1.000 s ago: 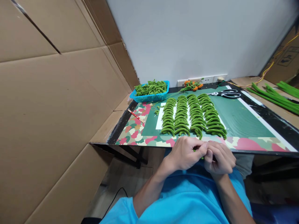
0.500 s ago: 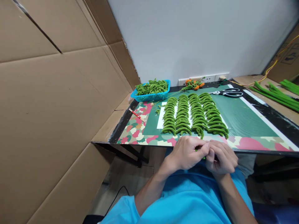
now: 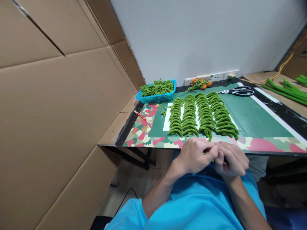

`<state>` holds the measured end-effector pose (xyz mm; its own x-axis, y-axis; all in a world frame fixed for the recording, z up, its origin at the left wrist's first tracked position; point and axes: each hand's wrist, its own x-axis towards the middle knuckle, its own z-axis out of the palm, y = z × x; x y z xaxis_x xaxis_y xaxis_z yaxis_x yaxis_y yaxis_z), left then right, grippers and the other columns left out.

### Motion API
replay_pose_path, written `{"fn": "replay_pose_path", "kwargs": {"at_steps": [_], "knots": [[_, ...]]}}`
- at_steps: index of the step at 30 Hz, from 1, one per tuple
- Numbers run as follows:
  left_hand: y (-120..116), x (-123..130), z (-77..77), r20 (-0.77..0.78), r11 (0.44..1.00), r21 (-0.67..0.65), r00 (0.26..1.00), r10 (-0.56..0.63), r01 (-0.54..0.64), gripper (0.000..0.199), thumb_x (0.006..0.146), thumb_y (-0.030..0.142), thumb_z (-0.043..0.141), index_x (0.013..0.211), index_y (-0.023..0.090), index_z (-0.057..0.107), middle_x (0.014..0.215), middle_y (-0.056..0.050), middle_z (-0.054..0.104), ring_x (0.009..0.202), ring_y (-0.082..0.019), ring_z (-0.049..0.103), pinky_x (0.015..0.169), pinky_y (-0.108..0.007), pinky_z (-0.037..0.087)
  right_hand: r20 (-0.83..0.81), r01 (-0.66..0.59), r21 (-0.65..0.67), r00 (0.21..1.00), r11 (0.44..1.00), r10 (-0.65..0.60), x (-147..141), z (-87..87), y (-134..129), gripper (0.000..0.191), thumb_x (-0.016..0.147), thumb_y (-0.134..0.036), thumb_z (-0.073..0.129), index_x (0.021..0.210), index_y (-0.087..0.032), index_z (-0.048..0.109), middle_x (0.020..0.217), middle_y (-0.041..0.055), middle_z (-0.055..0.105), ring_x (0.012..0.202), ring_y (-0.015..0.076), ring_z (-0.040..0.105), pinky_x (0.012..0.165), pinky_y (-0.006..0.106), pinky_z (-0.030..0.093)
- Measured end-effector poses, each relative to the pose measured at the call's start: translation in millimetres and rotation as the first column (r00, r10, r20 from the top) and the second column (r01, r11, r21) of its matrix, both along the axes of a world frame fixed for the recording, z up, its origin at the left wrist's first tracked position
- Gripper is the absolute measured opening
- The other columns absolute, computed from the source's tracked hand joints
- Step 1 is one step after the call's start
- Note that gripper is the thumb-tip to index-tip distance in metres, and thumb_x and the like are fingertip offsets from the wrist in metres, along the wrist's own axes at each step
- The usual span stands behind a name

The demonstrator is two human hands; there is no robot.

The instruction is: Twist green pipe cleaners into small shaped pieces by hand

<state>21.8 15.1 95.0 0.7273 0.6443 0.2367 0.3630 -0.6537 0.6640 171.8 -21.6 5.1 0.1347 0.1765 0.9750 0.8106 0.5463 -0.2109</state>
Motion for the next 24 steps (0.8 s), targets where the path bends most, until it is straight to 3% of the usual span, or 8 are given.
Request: {"fn": "replay_pose_path", "kwargs": {"at_steps": [24], "knots": [[-7, 4, -22.9, 0.075, 0.968, 0.233, 0.994, 0.079, -0.095, 0.050, 0.109, 0.037, 0.045, 0.065, 0.019, 0.062, 0.060, 0.001, 0.061, 0.057, -0.011, 0.051, 0.060, -0.028, 0.035, -0.003, 0.011, -0.001, 1.000, 1.000, -0.011, 2, -2.5, 1, 0.014, 0.092, -0.010, 0.064, 0.097, -0.020, 0.072, 0.082, 0.0015, 0.078, 0.073, 0.0175, 0.075, 0.075, 0.032, 0.063]]}}
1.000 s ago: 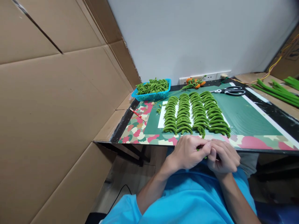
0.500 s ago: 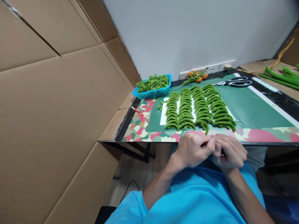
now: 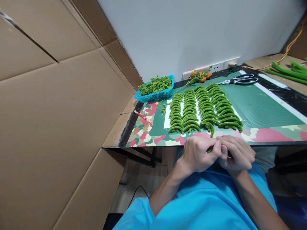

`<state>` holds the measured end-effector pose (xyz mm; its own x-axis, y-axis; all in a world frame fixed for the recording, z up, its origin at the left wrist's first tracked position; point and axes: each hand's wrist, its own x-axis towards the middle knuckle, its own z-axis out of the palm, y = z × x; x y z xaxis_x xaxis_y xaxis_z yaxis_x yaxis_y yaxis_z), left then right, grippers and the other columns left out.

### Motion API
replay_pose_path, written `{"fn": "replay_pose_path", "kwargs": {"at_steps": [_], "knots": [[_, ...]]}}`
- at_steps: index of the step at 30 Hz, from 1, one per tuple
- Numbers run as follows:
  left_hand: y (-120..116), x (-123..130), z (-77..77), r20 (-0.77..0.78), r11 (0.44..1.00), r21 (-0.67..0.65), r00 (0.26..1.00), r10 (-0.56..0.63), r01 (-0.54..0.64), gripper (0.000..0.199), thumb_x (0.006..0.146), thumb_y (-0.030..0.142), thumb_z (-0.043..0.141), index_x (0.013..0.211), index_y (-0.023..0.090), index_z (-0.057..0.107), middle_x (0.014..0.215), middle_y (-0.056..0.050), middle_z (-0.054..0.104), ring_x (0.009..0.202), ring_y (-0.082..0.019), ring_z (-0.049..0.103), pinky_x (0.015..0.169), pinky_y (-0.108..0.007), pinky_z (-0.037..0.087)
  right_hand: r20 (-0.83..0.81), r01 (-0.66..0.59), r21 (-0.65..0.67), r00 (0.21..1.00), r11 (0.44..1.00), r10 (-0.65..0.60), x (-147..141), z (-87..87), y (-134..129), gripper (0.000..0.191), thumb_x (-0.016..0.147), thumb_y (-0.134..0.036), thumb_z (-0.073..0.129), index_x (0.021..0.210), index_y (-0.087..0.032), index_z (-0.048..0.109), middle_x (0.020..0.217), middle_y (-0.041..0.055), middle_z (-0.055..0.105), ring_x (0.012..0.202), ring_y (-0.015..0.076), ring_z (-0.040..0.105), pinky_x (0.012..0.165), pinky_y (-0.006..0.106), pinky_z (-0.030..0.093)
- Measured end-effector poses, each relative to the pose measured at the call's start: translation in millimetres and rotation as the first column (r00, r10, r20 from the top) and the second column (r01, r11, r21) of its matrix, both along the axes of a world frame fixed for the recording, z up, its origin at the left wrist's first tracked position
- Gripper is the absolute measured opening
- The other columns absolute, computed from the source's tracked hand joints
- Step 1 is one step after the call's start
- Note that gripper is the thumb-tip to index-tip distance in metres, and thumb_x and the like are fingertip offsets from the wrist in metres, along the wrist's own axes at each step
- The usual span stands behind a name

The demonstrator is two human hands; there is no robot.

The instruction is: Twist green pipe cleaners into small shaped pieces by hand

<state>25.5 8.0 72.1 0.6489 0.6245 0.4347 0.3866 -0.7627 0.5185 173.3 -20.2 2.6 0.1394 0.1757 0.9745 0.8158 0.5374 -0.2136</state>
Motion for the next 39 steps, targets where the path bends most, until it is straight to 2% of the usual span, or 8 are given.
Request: {"fn": "replay_pose_path", "kwargs": {"at_steps": [5, 9, 19, 26, 39], "knots": [[0, 1, -3.6, 0.007, 0.996, 0.084, 1.000, 0.004, -0.005, 0.049, 0.109, 0.034, 0.045, 0.065, 0.019, 0.062, 0.061, 0.000, 0.064, 0.056, -0.011, 0.055, 0.060, -0.028, 0.037, -0.007, -0.008, 0.008, 1.000, 1.000, 0.009, -1, 0.6, 0, 0.015, 0.090, -0.008, 0.065, 0.096, -0.019, 0.073, 0.082, 0.0018, 0.079, 0.071, 0.0175, 0.075, 0.075, 0.032, 0.063], [0, 4, -7.0, 0.077, 0.984, 0.179, 0.997, 0.008, -0.022, 0.048, 0.107, 0.030, 0.047, 0.062, 0.020, 0.058, 0.058, 0.001, 0.063, 0.053, -0.011, 0.053, 0.057, -0.029, 0.035, -0.010, -0.017, 0.009, 1.000, 1.000, 0.017, -1, 0.4, 0, 0.014, 0.090, -0.008, 0.065, 0.095, -0.018, 0.073, 0.082, 0.0026, 0.079, 0.071, 0.0181, 0.075, 0.075, 0.032, 0.064], [1, 7, -20.5, 0.134, 0.913, 0.405, 0.991, 0.002, -0.057, 0.040, 0.100, 0.024, 0.053, 0.060, 0.021, 0.056, 0.051, 0.003, 0.054, 0.050, -0.011, 0.051, 0.058, -0.028, 0.040, -0.010, -0.040, -0.003, 0.999, 0.999, 0.040, -1, 4.4, -1, 0.018, 0.091, -0.006, 0.063, 0.100, -0.018, 0.074, 0.082, 0.0034, 0.080, 0.071, 0.0188, 0.076, 0.072, 0.032, 0.064], [1, 9, -23.4, 0.226, 0.881, 0.467, 0.974, -0.032, -0.079, 0.041, 0.101, 0.023, 0.050, 0.060, 0.022, 0.052, 0.051, 0.004, 0.053, 0.049, -0.011, 0.047, 0.057, -0.031, 0.035, -0.007, -0.031, -0.001, 1.000, 1.000, 0.031, -1, 4.6, -1, 0.018, 0.092, -0.007, 0.062, 0.101, -0.017, 0.074, 0.082, 0.0038, 0.080, 0.072, 0.0189, 0.077, 0.072, 0.032, 0.064], [-1, 7, -25.6, 0.259, 0.843, 0.530, 0.964, -0.062, -0.088, 0.043, 0.099, 0.021, 0.053, 0.058, 0.024, 0.042, 0.048, 0.003, 0.049, 0.048, -0.013, 0.039, 0.055, -0.036, 0.023, -0.017, -0.031, 0.006, 0.999, 1.000, 0.031, 1, 0.1, -1, 0.016, 0.097, -0.014, 0.062, 0.103, -0.018, 0.076, 0.082, 0.0038, 0.080, 0.072, 0.0195, 0.077, 0.075, 0.034, 0.066]]}}
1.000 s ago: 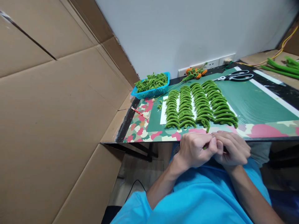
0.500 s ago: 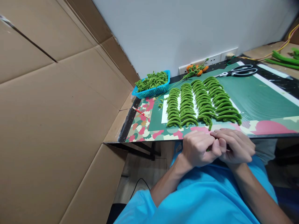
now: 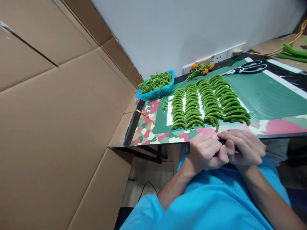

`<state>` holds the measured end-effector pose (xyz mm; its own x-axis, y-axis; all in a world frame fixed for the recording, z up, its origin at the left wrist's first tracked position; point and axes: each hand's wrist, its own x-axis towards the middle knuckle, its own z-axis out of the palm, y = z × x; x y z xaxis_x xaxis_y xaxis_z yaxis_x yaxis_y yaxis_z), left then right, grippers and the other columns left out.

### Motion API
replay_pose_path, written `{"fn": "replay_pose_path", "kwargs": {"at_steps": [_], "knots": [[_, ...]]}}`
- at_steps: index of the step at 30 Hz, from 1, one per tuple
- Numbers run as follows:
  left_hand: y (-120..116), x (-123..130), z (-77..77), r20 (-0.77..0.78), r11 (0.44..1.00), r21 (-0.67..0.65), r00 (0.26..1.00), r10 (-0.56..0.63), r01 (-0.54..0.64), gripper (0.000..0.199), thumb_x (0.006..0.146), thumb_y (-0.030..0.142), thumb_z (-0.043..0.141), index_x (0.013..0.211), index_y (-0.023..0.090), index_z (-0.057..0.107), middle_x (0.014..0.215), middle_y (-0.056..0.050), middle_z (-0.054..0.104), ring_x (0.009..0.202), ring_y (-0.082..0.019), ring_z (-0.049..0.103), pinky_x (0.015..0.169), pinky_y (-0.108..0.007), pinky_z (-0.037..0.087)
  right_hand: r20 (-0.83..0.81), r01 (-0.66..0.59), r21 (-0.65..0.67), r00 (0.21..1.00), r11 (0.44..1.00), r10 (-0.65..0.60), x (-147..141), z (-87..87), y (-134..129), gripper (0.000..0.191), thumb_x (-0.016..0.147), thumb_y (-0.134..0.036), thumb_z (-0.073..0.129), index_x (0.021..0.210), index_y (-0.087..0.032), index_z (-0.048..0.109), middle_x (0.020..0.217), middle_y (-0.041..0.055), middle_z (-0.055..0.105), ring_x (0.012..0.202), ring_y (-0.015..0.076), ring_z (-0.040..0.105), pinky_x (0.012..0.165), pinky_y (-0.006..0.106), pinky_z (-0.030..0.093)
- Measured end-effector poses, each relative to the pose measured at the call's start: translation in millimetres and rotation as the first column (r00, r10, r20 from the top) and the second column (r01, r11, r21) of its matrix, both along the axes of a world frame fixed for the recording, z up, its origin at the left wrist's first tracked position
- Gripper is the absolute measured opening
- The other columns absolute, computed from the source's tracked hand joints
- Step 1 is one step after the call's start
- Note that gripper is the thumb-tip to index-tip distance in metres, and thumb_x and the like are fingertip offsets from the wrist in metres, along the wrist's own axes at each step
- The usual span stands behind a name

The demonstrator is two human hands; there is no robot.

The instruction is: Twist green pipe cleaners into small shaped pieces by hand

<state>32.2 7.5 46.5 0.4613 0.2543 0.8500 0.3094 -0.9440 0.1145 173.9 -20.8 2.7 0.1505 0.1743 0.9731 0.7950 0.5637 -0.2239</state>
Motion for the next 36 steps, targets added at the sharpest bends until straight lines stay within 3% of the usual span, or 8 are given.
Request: {"fn": "replay_pose_path", "kwargs": {"at_steps": [11, 21, 30, 36], "knots": [[0, -1, -3.3, -0.001, 0.998, 0.063, 1.000, 0.008, -0.008, 0.043, 0.097, 0.020, 0.051, 0.056, 0.024, 0.038, 0.048, 0.004, 0.043, 0.050, -0.013, 0.036, 0.058, -0.037, 0.020, -0.004, 0.014, 0.005, 1.000, 1.000, -0.014, 0, -0.1, 1, 0.015, 0.096, -0.014, 0.062, 0.102, -0.018, 0.076, 0.081, 0.0033, 0.079, 0.072, 0.0194, 0.077, 0.075, 0.033, 0.065], [1, -8, -20.7, -0.087, 0.993, 0.111, 0.995, 0.052, -0.042, 0.041, 0.096, 0.025, 0.052, 0.056, 0.025, 0.039, 0.049, 0.003, 0.038, 0.051, -0.016, 0.038, 0.058, -0.038, 0.024, -0.019, 0.023, -0.006, 1.000, 1.000, -0.023, -1, 0.1, 1, 0.014, 0.097, -0.017, 0.061, 0.099, -0.024, 0.074, 0.080, 0.0003, 0.080, 0.070, 0.0185, 0.077, 0.071, 0.032, 0.065], [0, -5, -20.4, -0.011, 0.980, 0.191, 0.998, 0.056, -0.053, 0.035, 0.089, 0.023, 0.052, 0.057, 0.024, 0.038, 0.047, 0.004, 0.039, 0.050, -0.014, 0.037, 0.060, -0.038, 0.023, 0.021, 0.005, 0.003, 1.000, 1.000, -0.006, 0, 5.3, 1, 0.015, 0.095, -0.012, 0.060, 0.099, -0.018, 0.074, 0.079, 0.0036, 0.078, 0.070, 0.0184, 0.076, 0.074, 0.032, 0.063], [-1, -10, -29.8, -0.066, 0.975, 0.218, 0.996, 0.054, -0.038, 0.037, 0.088, 0.024, 0.057, 0.056, 0.024, 0.038, 0.048, 0.005, 0.039, 0.051, -0.014, 0.037, 0.064, -0.039, 0.024, 0.002, 0.025, -0.018, 1.000, 1.000, -0.025, -1, 4.1, 1, 0.014, 0.098, -0.017, 0.060, 0.098, -0.023, 0.073, 0.078, -0.0004, 0.078, 0.070, 0.0173, 0.076, 0.072, 0.031, 0.063]]}}
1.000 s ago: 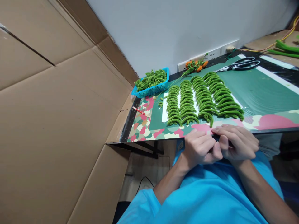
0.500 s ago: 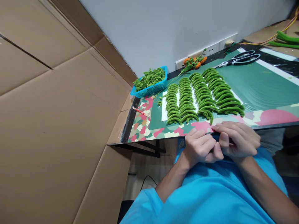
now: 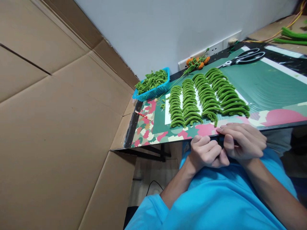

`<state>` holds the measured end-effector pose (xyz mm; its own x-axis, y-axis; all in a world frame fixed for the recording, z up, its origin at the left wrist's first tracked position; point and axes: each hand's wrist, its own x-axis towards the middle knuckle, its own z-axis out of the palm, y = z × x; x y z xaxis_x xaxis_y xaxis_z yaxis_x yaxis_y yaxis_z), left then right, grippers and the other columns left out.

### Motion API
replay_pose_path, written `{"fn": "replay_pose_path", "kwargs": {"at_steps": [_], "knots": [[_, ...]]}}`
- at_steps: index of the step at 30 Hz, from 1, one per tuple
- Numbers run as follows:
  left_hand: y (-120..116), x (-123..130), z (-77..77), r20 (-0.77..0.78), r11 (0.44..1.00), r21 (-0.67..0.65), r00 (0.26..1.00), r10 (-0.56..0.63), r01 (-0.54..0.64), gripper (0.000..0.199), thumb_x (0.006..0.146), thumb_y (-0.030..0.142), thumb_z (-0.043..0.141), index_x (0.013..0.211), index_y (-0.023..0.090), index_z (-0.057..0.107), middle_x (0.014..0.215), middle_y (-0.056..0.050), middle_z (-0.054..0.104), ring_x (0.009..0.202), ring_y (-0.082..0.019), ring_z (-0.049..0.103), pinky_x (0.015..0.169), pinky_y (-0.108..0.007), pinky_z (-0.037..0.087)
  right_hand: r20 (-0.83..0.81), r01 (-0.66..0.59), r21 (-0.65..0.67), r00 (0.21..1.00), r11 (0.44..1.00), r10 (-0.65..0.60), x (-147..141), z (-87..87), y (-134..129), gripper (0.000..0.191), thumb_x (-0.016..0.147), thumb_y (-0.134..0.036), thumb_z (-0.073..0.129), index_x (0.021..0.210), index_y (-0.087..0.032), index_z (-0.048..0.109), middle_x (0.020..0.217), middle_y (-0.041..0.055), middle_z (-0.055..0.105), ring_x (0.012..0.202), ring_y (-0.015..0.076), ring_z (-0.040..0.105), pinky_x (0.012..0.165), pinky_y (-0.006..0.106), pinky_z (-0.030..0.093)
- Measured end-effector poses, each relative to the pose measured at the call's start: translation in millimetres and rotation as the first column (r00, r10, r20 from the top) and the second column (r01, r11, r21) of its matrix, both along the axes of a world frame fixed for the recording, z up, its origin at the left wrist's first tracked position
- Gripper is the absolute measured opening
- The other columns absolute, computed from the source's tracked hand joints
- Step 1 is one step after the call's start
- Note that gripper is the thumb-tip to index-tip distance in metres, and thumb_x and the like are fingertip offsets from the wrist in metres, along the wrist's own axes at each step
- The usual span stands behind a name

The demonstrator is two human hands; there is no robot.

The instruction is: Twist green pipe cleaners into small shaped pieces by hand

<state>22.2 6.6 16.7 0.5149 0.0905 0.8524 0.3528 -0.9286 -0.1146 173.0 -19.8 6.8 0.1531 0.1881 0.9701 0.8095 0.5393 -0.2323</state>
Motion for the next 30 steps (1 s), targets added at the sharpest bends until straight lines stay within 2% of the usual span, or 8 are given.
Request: {"fn": "replay_pose_path", "kwargs": {"at_steps": [5, 11, 15, 19, 26, 30], "knots": [[-1, -4, -10.8, -0.006, 1.000, -0.025, 1.000, -0.013, 0.013, 0.036, 0.088, 0.025, 0.057, 0.057, 0.024, 0.038, 0.048, 0.004, 0.038, 0.051, -0.015, 0.038, 0.063, -0.040, 0.023, -0.001, -0.014, 0.015, 1.000, 1.000, 0.014, 0, 0.9, 0, 0.014, 0.096, -0.015, 0.061, 0.098, -0.021, 0.073, 0.077, 0.0013, 0.078, 0.069, 0.0183, 0.076, 0.071, 0.032, 0.063], [-1, -7, -19.5, -0.127, 0.996, -0.086, 0.992, 0.002, -0.013, 0.035, 0.091, 0.029, 0.058, 0.060, 0.025, 0.043, 0.050, 0.003, 0.037, 0.055, -0.017, 0.041, 0.066, -0.040, 0.025, -0.001, -0.012, 0.006, 1.000, 1.000, 0.012, 0, -0.7, 0, 0.016, 0.097, -0.016, 0.061, 0.101, -0.023, 0.074, 0.079, 0.0004, 0.079, 0.071, 0.0182, 0.076, 0.071, 0.031, 0.063], [-2, -6, -14.8, -0.050, 0.999, -0.041, 0.999, 0.002, -0.004, 0.038, 0.091, 0.029, 0.058, 0.056, 0.024, 0.043, 0.050, 0.003, 0.037, 0.055, -0.017, 0.038, 0.066, -0.040, 0.026, -0.008, -0.011, 0.004, 1.000, 1.000, 0.011, 0, -0.6, 0, 0.015, 0.096, -0.015, 0.061, 0.101, -0.023, 0.074, 0.079, 0.0005, 0.079, 0.071, 0.0180, 0.077, 0.072, 0.031, 0.063], [-3, -4, -8.7, -0.048, 0.999, -0.034, 0.999, 0.025, -0.027, 0.036, 0.089, 0.028, 0.059, 0.057, 0.024, 0.040, 0.050, 0.004, 0.035, 0.055, -0.016, 0.035, 0.066, -0.039, 0.024, -0.005, -0.010, 0.014, 1.000, 1.000, 0.010, 0, 0.5, 0, 0.014, 0.096, -0.014, 0.061, 0.098, -0.021, 0.073, 0.078, 0.0014, 0.079, 0.069, 0.0179, 0.076, 0.070, 0.031, 0.064], [-3, -4, -11.6, -0.048, 0.998, -0.053, 0.999, 0.015, -0.017, 0.032, 0.087, 0.026, 0.056, 0.059, 0.024, 0.041, 0.051, 0.003, 0.035, 0.057, -0.017, 0.036, 0.067, -0.039, 0.024, -0.007, -0.016, 0.021, 1.000, 1.000, 0.016, 0, 0.6, 1, 0.016, 0.094, -0.013, 0.062, 0.100, -0.022, 0.074, 0.079, 0.0002, 0.079, 0.070, 0.0176, 0.076, 0.072, 0.031, 0.064], [-2, -2, -6.6, -0.010, 0.999, -0.033, 1.000, -0.012, 0.011, 0.034, 0.086, 0.025, 0.058, 0.058, 0.024, 0.038, 0.050, 0.004, 0.035, 0.054, -0.016, 0.034, 0.065, -0.039, 0.021, -0.004, -0.005, 0.007, 1.000, 1.000, 0.005, -1, 2.2, 0, 0.016, 0.095, -0.014, 0.061, 0.100, -0.023, 0.073, 0.079, -0.0005, 0.079, 0.069, 0.0175, 0.076, 0.071, 0.031, 0.064]]}}
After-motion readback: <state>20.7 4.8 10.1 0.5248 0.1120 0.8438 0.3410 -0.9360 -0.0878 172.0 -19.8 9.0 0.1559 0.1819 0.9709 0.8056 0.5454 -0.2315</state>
